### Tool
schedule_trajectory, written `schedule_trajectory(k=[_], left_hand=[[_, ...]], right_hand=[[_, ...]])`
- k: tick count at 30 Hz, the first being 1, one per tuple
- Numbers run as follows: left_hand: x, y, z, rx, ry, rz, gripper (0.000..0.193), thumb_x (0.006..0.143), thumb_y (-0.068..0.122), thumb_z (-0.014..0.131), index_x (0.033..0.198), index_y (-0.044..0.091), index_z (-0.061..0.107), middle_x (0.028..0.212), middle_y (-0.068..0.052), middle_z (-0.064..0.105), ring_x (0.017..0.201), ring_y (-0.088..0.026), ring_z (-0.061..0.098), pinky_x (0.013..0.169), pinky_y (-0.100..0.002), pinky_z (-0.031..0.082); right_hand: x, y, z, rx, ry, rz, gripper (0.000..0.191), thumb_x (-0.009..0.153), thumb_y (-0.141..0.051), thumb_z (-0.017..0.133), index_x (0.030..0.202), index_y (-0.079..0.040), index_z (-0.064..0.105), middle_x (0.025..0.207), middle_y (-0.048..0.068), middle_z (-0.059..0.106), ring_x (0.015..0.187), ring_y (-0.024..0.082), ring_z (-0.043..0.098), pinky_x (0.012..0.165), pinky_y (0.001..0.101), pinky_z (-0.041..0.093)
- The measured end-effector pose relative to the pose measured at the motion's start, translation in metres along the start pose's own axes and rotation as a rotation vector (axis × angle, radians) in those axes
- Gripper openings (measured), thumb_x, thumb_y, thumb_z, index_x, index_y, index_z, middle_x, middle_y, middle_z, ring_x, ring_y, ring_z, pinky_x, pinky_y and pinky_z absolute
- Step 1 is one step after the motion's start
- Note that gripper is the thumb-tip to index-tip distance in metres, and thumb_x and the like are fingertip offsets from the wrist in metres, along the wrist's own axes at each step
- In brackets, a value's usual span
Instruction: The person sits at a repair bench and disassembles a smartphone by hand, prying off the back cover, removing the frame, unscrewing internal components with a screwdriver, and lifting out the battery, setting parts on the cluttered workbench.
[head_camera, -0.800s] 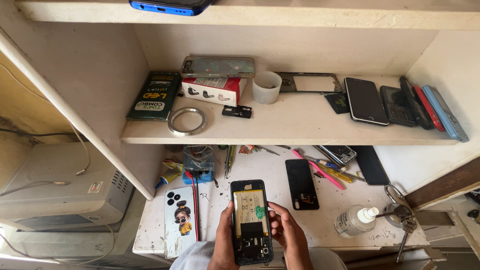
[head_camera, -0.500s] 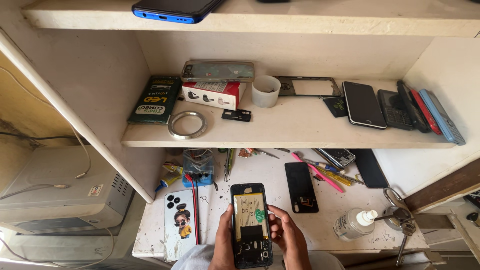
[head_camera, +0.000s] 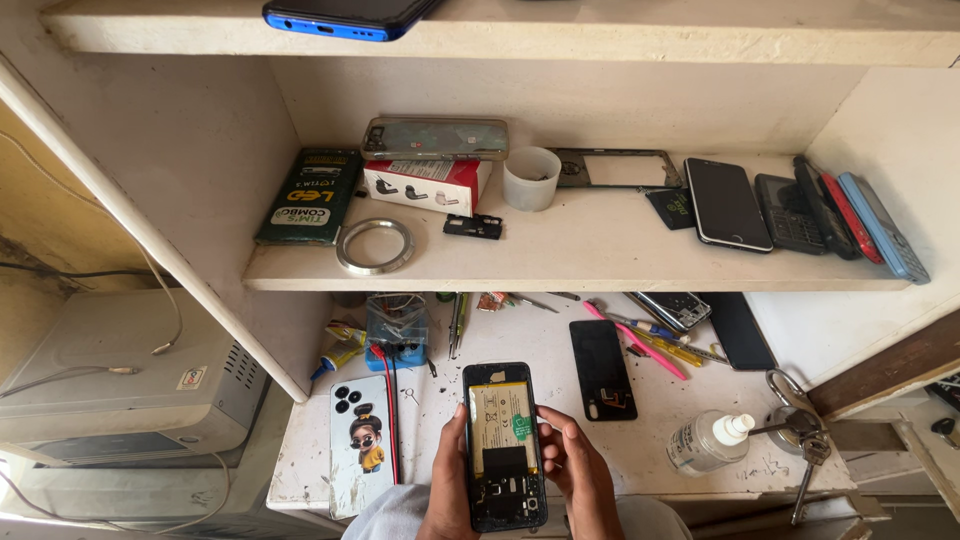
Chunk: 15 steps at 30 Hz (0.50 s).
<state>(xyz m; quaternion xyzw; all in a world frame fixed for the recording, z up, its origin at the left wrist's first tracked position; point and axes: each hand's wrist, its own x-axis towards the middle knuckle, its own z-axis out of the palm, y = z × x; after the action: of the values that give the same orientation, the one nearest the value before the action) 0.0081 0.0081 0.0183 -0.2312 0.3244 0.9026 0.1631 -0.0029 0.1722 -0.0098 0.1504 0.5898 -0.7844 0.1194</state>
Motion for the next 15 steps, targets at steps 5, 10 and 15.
schedule_trajectory(k=[5,10,15], left_hand=[[0.0006,-0.004,-0.0021,-0.096,-0.068,0.017,0.072,0.09,0.058,0.05,0.131,0.001,0.062,0.097,-0.016,0.075,0.08,-0.023,0.075,0.07,-0.036,0.063],[0.0029,-0.0004,-0.0002,-0.072,-0.027,0.017,0.071,0.089,0.058,0.052,0.13,0.002,0.063,0.097,-0.017,0.073,0.079,-0.023,0.075,0.069,-0.037,0.063],[0.0051,-0.0006,0.0058,-0.055,0.012,0.027,0.071,0.089,0.057,0.052,0.131,0.001,0.063,0.099,-0.018,0.074,0.08,-0.025,0.075,0.069,-0.038,0.062]], right_hand=[[-0.0023,-0.0007,0.0005,0.024,0.019,0.007,0.074,0.097,-0.056,0.045,0.14,0.001,0.061,0.095,0.001,0.054,0.079,0.011,0.047,0.075,0.0276,0.046],[0.0003,-0.0023,0.0024,0.034,0.059,0.014,0.072,0.096,-0.055,0.048,0.137,0.002,0.064,0.096,0.001,0.056,0.079,0.011,0.049,0.075,0.0288,0.047],[0.0041,0.0014,-0.0054,-0.001,0.049,-0.074,0.065,0.1,-0.049,0.047,0.131,0.003,0.069,0.096,0.006,0.064,0.079,0.012,0.056,0.073,0.0303,0.05]])
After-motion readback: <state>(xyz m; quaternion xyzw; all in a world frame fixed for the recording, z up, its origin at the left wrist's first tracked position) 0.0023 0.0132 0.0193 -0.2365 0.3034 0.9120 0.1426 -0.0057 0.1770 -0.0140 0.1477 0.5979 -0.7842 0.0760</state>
